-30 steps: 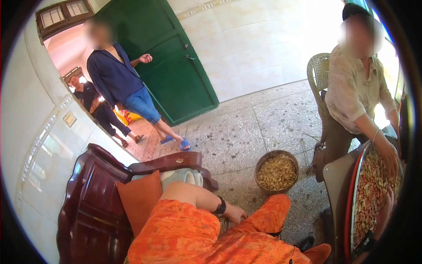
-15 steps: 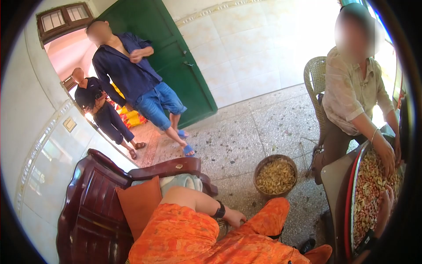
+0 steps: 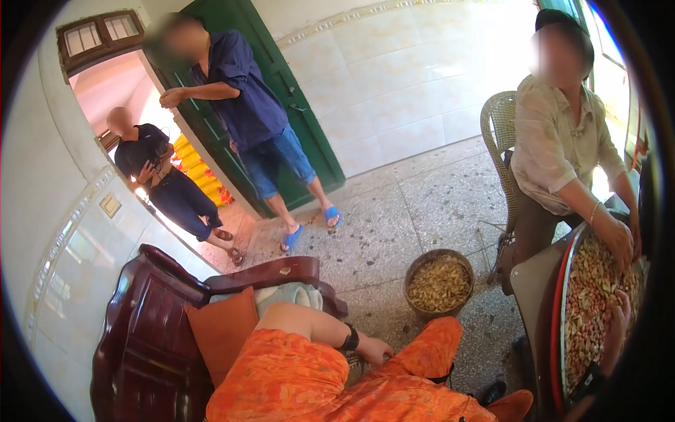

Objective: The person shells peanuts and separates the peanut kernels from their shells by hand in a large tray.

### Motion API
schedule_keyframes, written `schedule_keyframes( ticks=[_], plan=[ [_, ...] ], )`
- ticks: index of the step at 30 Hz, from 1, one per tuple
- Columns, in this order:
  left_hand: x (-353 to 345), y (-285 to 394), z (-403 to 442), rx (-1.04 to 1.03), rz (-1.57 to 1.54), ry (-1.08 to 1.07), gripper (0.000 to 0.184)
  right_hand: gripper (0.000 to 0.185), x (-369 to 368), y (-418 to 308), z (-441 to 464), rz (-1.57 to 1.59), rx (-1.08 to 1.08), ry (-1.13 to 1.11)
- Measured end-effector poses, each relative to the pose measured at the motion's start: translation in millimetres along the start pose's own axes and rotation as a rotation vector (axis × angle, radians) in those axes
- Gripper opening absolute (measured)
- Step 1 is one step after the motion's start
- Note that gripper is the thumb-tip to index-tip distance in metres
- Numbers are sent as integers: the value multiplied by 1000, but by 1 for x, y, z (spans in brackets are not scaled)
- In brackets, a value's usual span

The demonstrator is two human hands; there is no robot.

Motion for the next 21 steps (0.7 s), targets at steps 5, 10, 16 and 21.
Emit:
schedule_keyframes(
  ticks=[5, 10, 16, 21],
  plan=[
    [-2, -5, 5, -25, 37, 12, 65, 30, -4, -4, -2, 80, -67, 5],
    [1, 8, -7, -25, 4, -20, 64, 34, -12, -11, -3, 64, -71, 66],
    [1, 4, -3, -16, 37, 12, 63, 35, -13, -15, -7, 32, -122, 42],
    [1, 5, -2, -24, 81, 26, 62, 34, -8, -3, -1, 51, -97, 53]
  ],
)
Point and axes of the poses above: each hand's wrist, its own z-axis towards the middle knuckle, its own x-axis out of the back of the hand, y = z × x, the point moved 2 cm from there along z, towards the middle knuckle, and after that the axes turned 6 degrees about -x, right-handed, at the moved point
